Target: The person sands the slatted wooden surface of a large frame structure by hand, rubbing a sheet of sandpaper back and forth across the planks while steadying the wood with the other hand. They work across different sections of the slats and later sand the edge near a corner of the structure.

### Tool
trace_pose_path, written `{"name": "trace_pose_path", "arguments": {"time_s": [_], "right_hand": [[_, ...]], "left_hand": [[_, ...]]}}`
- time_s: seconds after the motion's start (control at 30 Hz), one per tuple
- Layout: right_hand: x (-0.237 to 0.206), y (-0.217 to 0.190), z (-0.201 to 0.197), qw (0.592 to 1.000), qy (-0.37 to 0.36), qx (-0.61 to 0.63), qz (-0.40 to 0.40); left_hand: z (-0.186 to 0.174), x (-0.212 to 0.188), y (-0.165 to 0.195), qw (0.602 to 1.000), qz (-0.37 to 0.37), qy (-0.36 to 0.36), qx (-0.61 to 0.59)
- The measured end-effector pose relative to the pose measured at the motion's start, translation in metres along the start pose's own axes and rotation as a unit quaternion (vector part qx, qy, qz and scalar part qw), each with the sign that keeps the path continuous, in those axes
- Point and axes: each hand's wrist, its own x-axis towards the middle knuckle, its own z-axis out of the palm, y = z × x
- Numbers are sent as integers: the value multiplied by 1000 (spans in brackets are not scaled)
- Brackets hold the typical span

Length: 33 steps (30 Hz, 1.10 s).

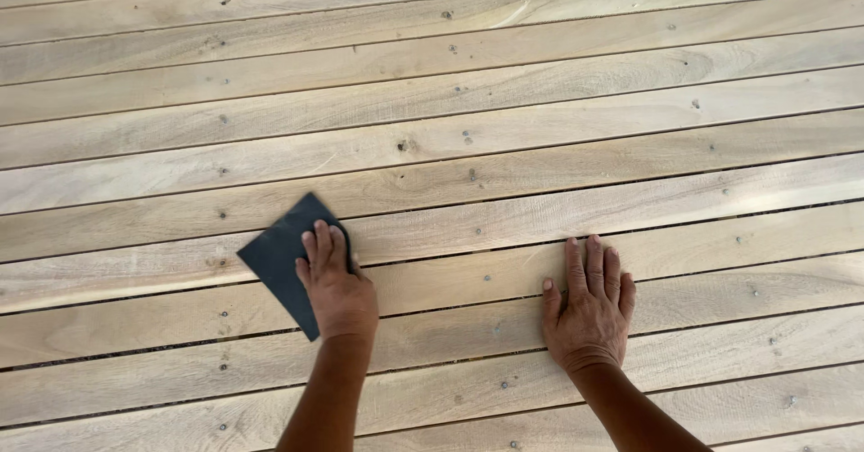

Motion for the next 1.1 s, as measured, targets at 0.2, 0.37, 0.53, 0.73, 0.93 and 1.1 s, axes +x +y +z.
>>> {"name": "trace_pose_path", "arguments": {"time_s": [0.2,0.37,0.53,0.73,0.93,1.1], "right_hand": [[-2,1,0,1000,5,-1,1],[-2,3,-1,1000,3,5,-6],[-2,3,-4,1000,-10,11,10],[-1,5,-2,1000,8,10,1],[2,9,0,1000,-3,15,7],[1,10,0,1000,-2,14,4]], "left_hand": [[39,-13,90,975,181,-132,1],[39,32,108,977,187,-95,24],[26,-49,99,974,186,-127,-26],[33,-46,101,971,183,-139,-61],[39,17,110,979,173,-100,-46],[19,-47,80,983,156,-87,-47]]}}
